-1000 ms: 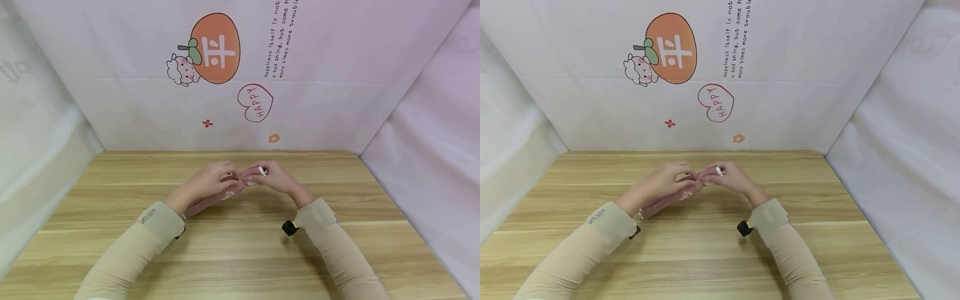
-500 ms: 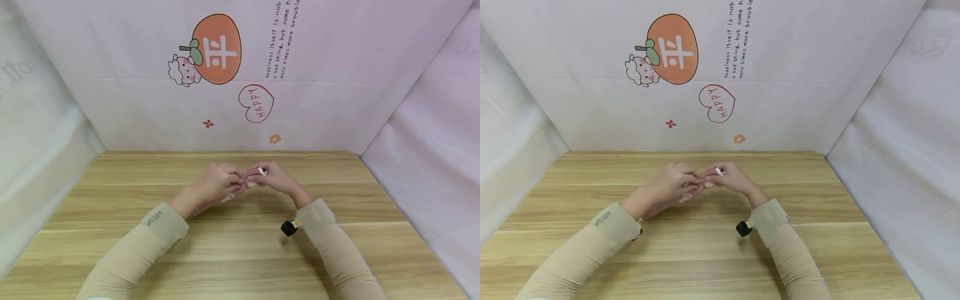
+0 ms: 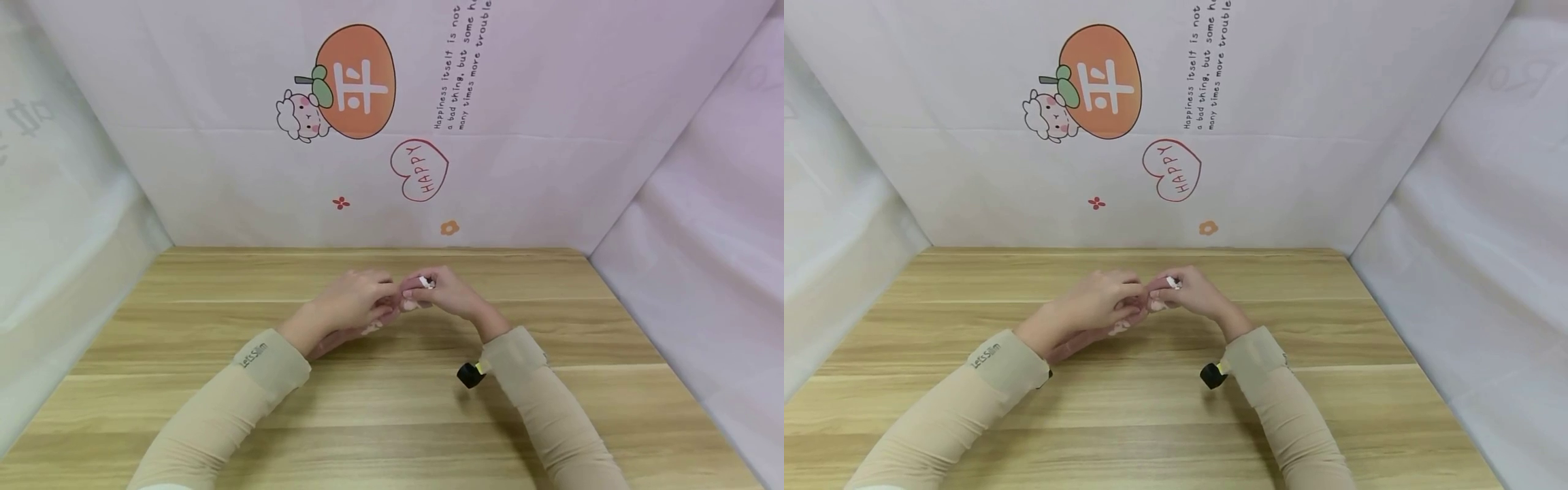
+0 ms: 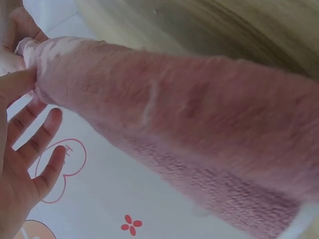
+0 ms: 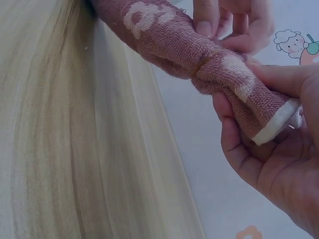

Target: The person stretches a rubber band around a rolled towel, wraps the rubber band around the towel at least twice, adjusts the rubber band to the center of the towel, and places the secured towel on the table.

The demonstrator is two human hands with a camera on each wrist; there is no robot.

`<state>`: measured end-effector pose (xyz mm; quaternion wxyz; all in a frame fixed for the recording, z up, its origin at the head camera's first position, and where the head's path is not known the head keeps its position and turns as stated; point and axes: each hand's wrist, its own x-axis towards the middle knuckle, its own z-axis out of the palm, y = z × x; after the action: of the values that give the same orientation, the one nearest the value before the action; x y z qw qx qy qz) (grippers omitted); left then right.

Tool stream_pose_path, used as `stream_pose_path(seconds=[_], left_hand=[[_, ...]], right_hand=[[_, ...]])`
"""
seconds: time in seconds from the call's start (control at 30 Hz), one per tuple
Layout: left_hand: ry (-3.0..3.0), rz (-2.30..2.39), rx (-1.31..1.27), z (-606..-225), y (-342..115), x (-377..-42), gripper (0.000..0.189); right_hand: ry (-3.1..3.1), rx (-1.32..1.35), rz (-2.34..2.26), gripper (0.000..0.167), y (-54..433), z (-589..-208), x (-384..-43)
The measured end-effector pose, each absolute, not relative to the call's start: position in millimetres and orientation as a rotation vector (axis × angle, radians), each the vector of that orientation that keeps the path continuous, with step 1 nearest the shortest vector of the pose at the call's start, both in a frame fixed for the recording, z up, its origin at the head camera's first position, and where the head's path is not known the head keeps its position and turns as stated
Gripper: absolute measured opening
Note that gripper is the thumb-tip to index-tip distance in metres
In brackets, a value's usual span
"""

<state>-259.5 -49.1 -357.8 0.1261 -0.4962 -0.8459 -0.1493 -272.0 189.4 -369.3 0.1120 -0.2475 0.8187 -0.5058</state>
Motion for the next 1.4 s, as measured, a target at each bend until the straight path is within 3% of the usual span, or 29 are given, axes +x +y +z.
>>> stream_pose_path(seconds=[0.67, 0.97, 1.4], left_hand=[[-2.681, -0.347, -1.355, -348.0, -47.4, -254.6, 0.006], [-2.408, -0.422, -1.374, -358.8, -48.7, -257.5, 0.013], [-2.654, -0.129, -1.315, -347.3, -38.5, -250.3, 0.007]], right_hand=[[2.393, -0.689, -1.500, 0.024, 181.9, -369.3, -273.2], [2.390, -0.649, -1.551, 0.022, 184.4, -363.7, -274.6], [2.458, -0.718, -1.423, 0.024, 182.6, -369.0, -276.4]])
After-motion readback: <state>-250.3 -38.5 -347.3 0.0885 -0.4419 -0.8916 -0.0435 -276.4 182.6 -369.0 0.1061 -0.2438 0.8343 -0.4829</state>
